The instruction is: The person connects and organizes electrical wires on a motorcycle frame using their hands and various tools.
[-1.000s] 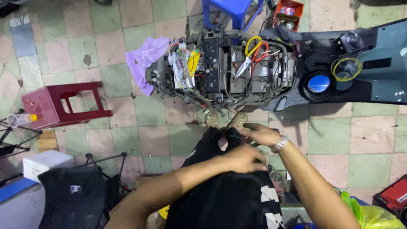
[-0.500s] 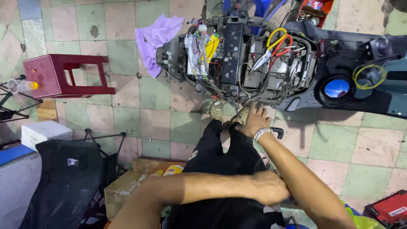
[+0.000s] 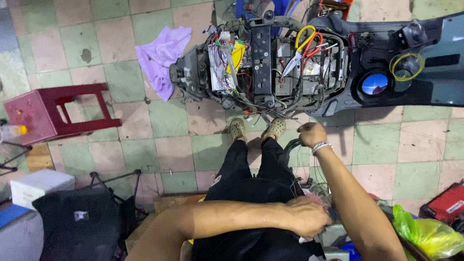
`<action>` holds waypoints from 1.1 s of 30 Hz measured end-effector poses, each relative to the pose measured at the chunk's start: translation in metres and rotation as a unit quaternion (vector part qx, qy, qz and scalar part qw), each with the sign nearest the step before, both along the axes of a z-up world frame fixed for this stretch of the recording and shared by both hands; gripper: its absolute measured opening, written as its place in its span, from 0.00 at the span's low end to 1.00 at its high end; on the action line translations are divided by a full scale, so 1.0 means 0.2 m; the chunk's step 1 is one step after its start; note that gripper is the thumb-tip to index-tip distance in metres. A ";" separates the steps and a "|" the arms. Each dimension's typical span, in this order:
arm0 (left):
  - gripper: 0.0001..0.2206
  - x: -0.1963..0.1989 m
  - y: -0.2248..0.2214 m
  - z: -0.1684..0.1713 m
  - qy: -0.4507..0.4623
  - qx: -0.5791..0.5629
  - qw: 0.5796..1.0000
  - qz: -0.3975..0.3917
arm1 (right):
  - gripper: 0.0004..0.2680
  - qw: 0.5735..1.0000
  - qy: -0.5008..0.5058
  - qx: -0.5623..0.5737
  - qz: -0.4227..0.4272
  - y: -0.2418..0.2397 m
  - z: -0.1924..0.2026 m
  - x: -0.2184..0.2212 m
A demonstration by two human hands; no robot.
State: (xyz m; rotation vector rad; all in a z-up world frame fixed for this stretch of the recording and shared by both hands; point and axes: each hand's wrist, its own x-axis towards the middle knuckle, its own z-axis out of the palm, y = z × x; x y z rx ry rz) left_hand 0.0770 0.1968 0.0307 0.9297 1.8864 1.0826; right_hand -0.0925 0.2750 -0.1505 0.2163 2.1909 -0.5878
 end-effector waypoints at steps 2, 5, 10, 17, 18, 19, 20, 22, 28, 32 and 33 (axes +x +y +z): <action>0.11 0.04 -0.06 -0.06 0.064 0.014 0.997 0.034 | 0.10 0.965 -0.072 -0.114 -0.224 0.00 0.04 -0.05; 0.13 0.06 -0.23 -0.16 -0.086 -0.145 0.985 0.024 | 0.08 0.851 -0.114 -0.304 -0.413 0.00 0.18 -0.08; 0.25 0.10 -0.48 -0.28 -0.081 -0.134 0.984 0.086 | 0.12 0.851 -0.155 -0.430 -0.261 -0.03 0.57 0.08; 0.21 0.01 -0.73 -0.66 -0.143 -0.136 0.919 0.342 | 0.10 0.943 0.096 -0.126 -0.291 0.03 0.41 0.21; 0.21 -0.01 -0.75 -0.73 -0.143 -0.136 0.918 0.343 | 0.08 0.926 0.105 -0.144 -0.333 0.04 0.38 0.22; 0.20 -0.04 -0.78 -0.80 -0.171 -0.099 0.898 0.394 | 0.08 0.926 0.104 -0.144 -0.332 0.04 0.37 0.23; 0.20 -0.07 -0.80 -0.85 -0.196 -0.063 0.872 0.444 | 0.09 0.922 0.126 -0.186 -0.315 0.04 0.38 0.23; 0.20 -0.15 -0.85 -0.91 -0.291 0.046 0.812 0.503 | 0.10 0.915 0.146 -0.229 -0.298 0.04 0.44 0.25; 0.14 -0.30 -1.08 -0.85 -0.475 0.302 0.581 0.588 | 0.10 0.937 -0.152 -0.313 -0.036 -0.05 0.65 0.37; 0.13 -0.34 -1.02 -1.00 -0.470 0.199 0.576 0.639 | 0.13 0.959 -0.127 -0.254 -0.016 -0.09 0.61 0.42; 0.13 -0.35 -0.98 -1.03 -0.470 0.200 0.576 0.638 | 0.16 0.959 -0.143 -0.244 -0.014 -0.09 0.61 0.43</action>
